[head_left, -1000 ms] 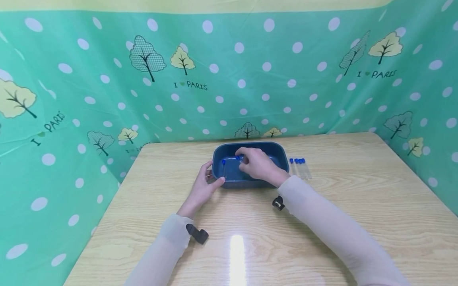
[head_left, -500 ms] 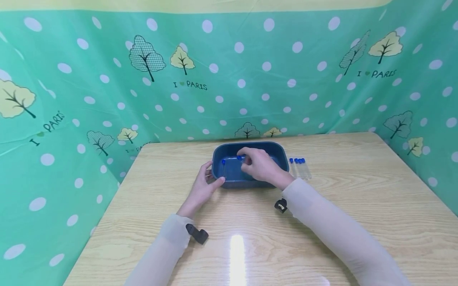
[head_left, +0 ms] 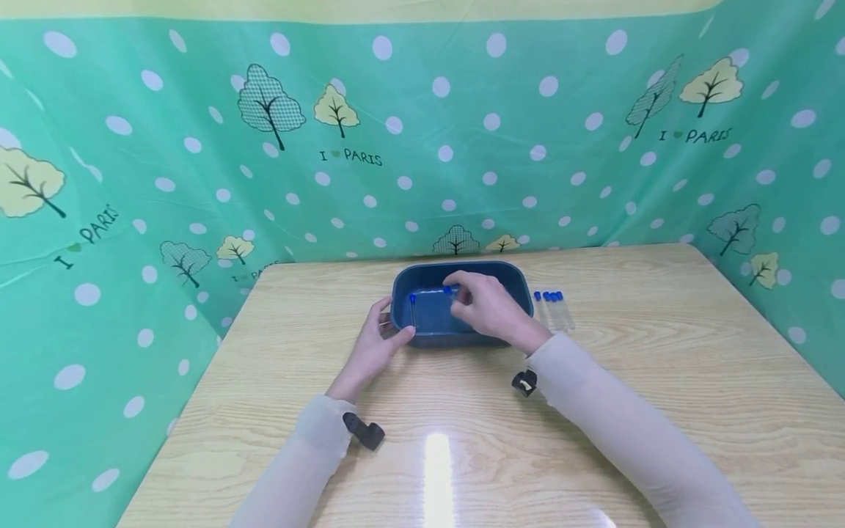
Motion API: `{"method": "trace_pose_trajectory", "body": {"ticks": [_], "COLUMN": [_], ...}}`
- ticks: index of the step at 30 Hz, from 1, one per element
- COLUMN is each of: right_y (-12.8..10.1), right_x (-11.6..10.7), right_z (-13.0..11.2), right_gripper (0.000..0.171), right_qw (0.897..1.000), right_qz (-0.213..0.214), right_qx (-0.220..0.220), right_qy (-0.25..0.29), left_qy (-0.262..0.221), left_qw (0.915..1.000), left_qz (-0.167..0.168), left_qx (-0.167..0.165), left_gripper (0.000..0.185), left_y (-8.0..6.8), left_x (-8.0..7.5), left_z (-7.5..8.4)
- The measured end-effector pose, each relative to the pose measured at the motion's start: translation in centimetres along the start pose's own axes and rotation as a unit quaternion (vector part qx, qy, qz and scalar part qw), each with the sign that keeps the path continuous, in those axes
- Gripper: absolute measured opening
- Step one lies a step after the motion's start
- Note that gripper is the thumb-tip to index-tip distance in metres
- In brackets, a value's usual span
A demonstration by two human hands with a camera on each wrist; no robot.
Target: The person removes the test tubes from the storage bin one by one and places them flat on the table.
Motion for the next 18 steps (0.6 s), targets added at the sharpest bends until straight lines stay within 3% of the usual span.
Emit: {"method": "trace_pose_trajectory", "body": {"ticks": [18], "right_y": [-0.75], "right_x": [-0.99], "right_z": [0.67], "right_gripper": [0.04], "right_qw": [1.0], "right_qz": [0.007], "right_qx": [0.009], "right_qy": [0.027], "left_qy": [-0.001], "left_qw": [1.0], "left_qz": [0.003], "left_qx": [0.009], "left_gripper": [0.075], "left_y": [-0.03], "left_x": [0.01], "left_z": [0.33]}}
Point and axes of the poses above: each hand's wrist, its own y-axis towards the middle knuckle, its own x-axis out of the palm, z = x × y, the point moved 9 cm from there along y, towards the middle knuckle, and after that the axes turned 6 degrees about -z, right-handed, at the moved point
